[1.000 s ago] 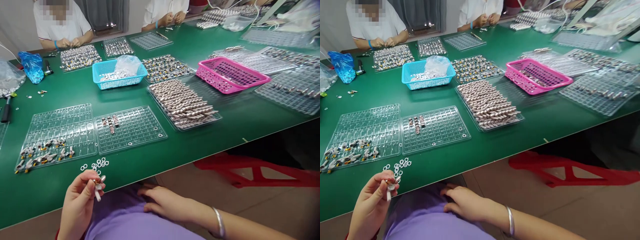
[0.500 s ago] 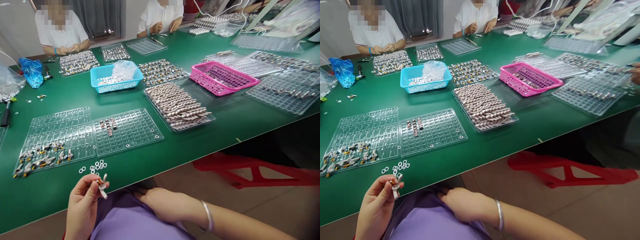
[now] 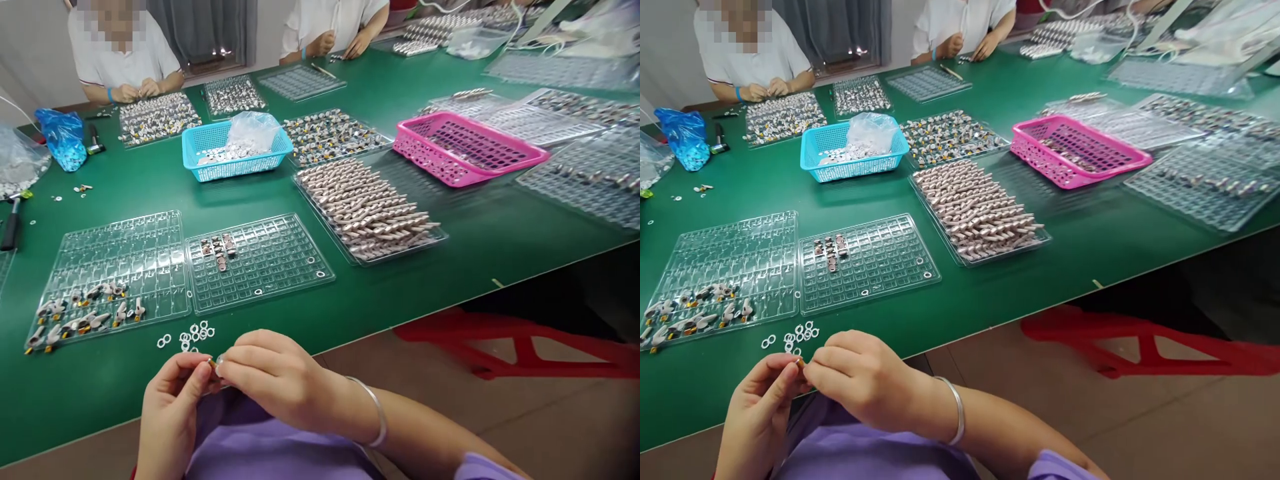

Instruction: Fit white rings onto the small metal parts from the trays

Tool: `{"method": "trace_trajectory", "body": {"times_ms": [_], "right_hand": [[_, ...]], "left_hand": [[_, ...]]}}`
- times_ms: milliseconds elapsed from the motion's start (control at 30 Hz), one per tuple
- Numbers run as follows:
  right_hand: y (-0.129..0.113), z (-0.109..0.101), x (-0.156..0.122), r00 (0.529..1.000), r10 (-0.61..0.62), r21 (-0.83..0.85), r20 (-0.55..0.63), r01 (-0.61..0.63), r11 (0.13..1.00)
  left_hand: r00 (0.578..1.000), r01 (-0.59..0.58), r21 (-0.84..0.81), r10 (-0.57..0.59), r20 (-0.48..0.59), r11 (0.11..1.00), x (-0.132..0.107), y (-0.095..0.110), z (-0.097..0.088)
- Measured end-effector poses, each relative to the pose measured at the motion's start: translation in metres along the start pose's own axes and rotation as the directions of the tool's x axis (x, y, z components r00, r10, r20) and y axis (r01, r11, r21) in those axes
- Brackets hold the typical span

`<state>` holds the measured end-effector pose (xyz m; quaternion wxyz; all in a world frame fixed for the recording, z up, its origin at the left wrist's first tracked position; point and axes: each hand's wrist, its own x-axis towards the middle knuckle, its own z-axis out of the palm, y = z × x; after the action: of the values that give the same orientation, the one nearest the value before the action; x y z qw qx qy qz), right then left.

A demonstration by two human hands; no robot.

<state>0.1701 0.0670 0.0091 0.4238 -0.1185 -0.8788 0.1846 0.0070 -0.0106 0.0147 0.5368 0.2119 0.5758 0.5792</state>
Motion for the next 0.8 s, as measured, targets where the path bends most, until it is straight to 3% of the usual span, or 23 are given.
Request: {"method": "trace_trajectory", "body": {"times_ms": [133,200,300,400,467,633,800], "right_hand": [[-0.002,0.001,-0.006,0.984,0.177,0.179,-0.030,-0.169,0.969],[-0.002,0.003,-0.010,0.950,0.309,0.350,-0.038,-0.277,0.895],[-0.002,0.006,-0.015,0.844,0.537,0.584,0.008,-0.440,0.682],[-0.003,0.008,-0.018,0.734,0.673,0.724,0.092,-0.513,0.461],[-0.005,0.011,-0.019,0.689,0.710,0.784,0.147,-0.519,0.341],[-0.007,0.018,-0.021,0.631,0.717,0.884,0.297,-0.465,0.043],[-0.009,0.021,-0.023,0.606,0.703,0.886,0.372,-0.458,-0.075]], "left_hand": [[0.999,-0.027,0.080,0.024,0.032,0.996,0.002,-0.001,-0.003],[0.998,-0.047,0.101,0.043,0.041,0.994,0.004,-0.001,-0.004],[0.995,-0.073,0.157,0.062,0.073,0.985,0.005,-0.001,-0.008],[0.985,-0.128,0.255,0.092,0.148,0.958,0.005,-0.003,-0.011],[0.974,-0.192,0.311,0.141,0.179,0.931,0.003,-0.004,-0.011],[0.949,-0.303,0.404,0.235,0.210,0.863,0.000,-0.003,-0.007],[0.947,-0.317,0.470,0.245,0.210,0.823,0.002,-0.001,-0.008]]}}
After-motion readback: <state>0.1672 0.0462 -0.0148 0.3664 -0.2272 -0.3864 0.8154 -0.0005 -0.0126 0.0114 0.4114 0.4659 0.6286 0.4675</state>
